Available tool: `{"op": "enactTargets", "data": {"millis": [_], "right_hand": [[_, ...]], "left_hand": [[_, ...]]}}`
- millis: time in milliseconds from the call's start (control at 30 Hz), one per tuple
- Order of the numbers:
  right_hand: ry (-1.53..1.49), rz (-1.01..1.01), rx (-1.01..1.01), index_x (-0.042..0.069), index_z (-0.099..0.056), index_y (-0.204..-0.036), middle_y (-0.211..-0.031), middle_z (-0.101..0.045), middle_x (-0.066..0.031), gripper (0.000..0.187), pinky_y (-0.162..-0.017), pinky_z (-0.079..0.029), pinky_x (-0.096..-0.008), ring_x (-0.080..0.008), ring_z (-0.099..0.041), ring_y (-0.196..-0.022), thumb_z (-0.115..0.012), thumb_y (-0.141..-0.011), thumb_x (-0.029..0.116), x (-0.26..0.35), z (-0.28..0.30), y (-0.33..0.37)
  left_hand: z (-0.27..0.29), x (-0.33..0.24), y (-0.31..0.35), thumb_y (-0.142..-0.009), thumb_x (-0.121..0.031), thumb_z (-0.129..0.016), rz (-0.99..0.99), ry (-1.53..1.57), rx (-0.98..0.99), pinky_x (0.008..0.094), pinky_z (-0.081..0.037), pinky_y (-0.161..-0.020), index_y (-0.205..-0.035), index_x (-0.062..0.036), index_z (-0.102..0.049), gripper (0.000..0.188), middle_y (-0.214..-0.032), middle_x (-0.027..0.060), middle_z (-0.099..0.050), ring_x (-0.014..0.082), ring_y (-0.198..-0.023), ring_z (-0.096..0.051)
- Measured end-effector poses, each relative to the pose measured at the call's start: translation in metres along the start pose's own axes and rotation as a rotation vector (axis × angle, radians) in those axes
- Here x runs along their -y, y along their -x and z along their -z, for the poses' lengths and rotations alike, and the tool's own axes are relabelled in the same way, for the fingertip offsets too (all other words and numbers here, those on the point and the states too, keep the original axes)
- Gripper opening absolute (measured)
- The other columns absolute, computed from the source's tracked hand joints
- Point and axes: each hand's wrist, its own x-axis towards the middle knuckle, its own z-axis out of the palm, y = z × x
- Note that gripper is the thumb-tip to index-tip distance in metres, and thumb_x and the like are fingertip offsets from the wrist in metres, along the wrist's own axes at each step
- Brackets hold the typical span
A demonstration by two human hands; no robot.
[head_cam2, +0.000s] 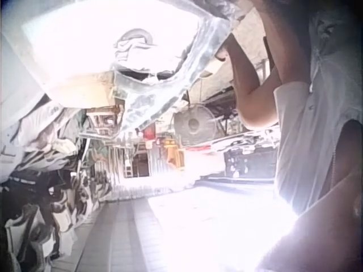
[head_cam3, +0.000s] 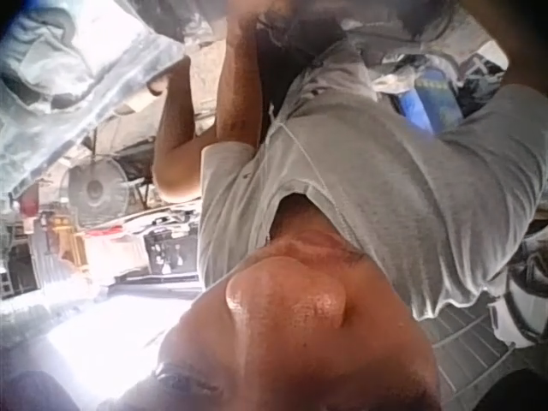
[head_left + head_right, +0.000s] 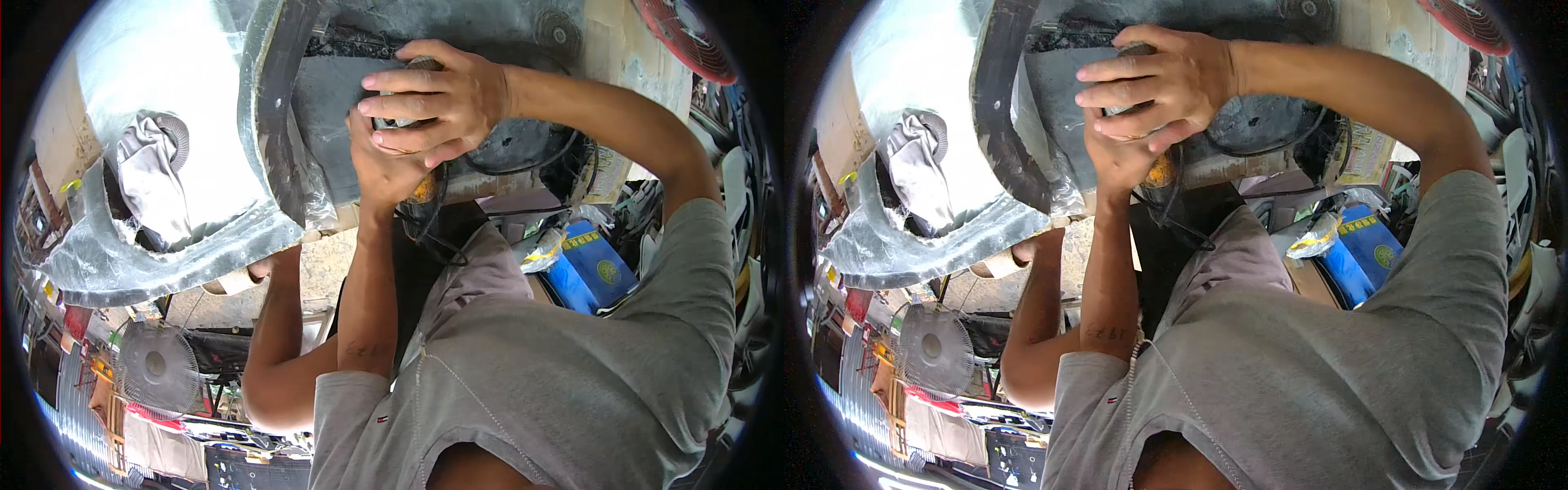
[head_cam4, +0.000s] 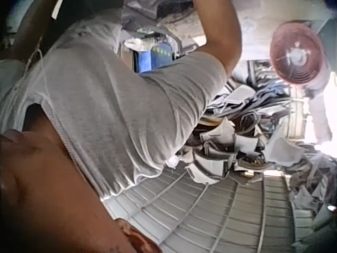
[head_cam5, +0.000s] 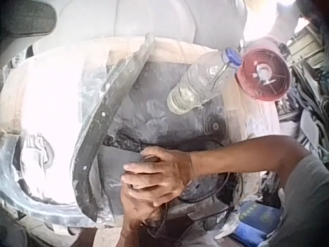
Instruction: Grinding and shaping a large composite automotive body panel using a power angle grinder.
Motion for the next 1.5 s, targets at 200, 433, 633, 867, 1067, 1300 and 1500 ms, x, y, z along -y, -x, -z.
{"op": "enactTargets", "data": {"millis": [200,433,633,867,1067,1300,1500], "right_hand": [[0.061,-0.104,-0.078,0.019,-0.068,-0.104,-0.120,-0.065,-0.0040,0.031,-0.081,-0.047,-0.0489,-0.0238,-0.063,-0.113,-0.063,-0.084,0.042,0.013,-0.015,-0.006],[0.004,-0.162,-0.015,0.023,-0.067,-0.099,-0.117,-0.065,0.0008,0.023,-0.081,-0.046,-0.0500,-0.0189,-0.062,-0.113,-0.064,-0.081,0.036,0.015,-0.020,-0.016],[0.061,-0.176,-0.036,0.023,-0.067,-0.096,-0.112,-0.065,0.0016,0.023,-0.084,-0.045,-0.0501,-0.0181,-0.063,-0.110,-0.062,-0.081,0.039,0.017,-0.022,-0.022],[0.004,-0.064,0.066,0.019,-0.064,-0.099,-0.116,-0.063,-0.0043,0.023,-0.086,-0.044,-0.0484,-0.0247,-0.061,-0.111,-0.061,-0.083,0.035,0.002,-0.004,-0.033],[-0.156,0.050,0.272,0.014,-0.063,-0.103,-0.116,-0.061,-0.0060,0.034,-0.100,-0.040,-0.0537,-0.0259,-0.052,-0.124,-0.074,-0.071,0.023,-0.001,0.019,-0.035],[-0.108,0.277,0.607,0.010,-0.064,-0.111,-0.119,-0.062,-0.0082,0.050,-0.115,-0.031,-0.0548,-0.0275,-0.052,-0.126,-0.078,-0.063,0.011,0.043,0.056,-0.052],[-0.217,-1.196,-0.497,0.004,-0.048,-0.132,-0.116,-0.059,-0.0190,0.058,-0.091,-0.049,-0.0456,-0.0358,-0.061,-0.107,-0.073,-0.080,0.011,0.172,0.017,-0.022]], "left_hand": [[0.003,0.001,0.006,-0.060,-0.019,-0.086,-0.054,0.036,-0.014,0.0405,-0.045,-0.090,-0.115,-0.0031,-0.053,0.066,-0.109,0.0119,-0.059,0.0289,-0.101,-0.058],[0.002,0.009,0.016,-0.067,-0.018,-0.079,-0.085,-0.056,-0.059,0.0421,-0.044,-0.091,-0.115,-0.0020,-0.056,0.056,-0.111,0.0138,-0.059,0.0324,-0.103,-0.058],[0.002,0.010,0.019,-0.066,-0.020,-0.078,-0.028,-0.038,-0.048,0.0430,-0.043,-0.092,-0.115,-0.0016,-0.056,0.056,-0.110,0.0138,-0.059,0.0333,-0.102,-0.057],[-0.004,0.010,0.009,-0.060,-0.024,-0.082,-0.142,-0.026,-0.124,0.0441,-0.042,-0.091,-0.116,-0.0018,-0.053,0.066,-0.109,0.0157,-0.057,0.0354,-0.100,-0.054],[-0.004,0.017,0.001,-0.062,-0.031,-0.084,-0.221,-0.102,-0.022,0.0455,-0.041,-0.091,-0.120,-0.0029,-0.053,0.071,-0.115,0.0167,-0.054,0.0358,-0.101,-0.053],[0.024,0.049,0.004,-0.062,-0.036,-0.086,-0.276,-0.321,0.113,0.0437,-0.045,-0.085,-0.119,0.0013,-0.051,0.077,-0.108,0.0183,-0.055,0.0327,-0.100,-0.056],[0.001,-0.018,0.022,-0.074,-0.002,-0.082,0.006,0.239,-0.086,0.0335,-0.050,-0.091,-0.126,0.0042,-0.045,0.065,-0.115,0.0113,-0.060,0.0189,-0.103,-0.060]]}}
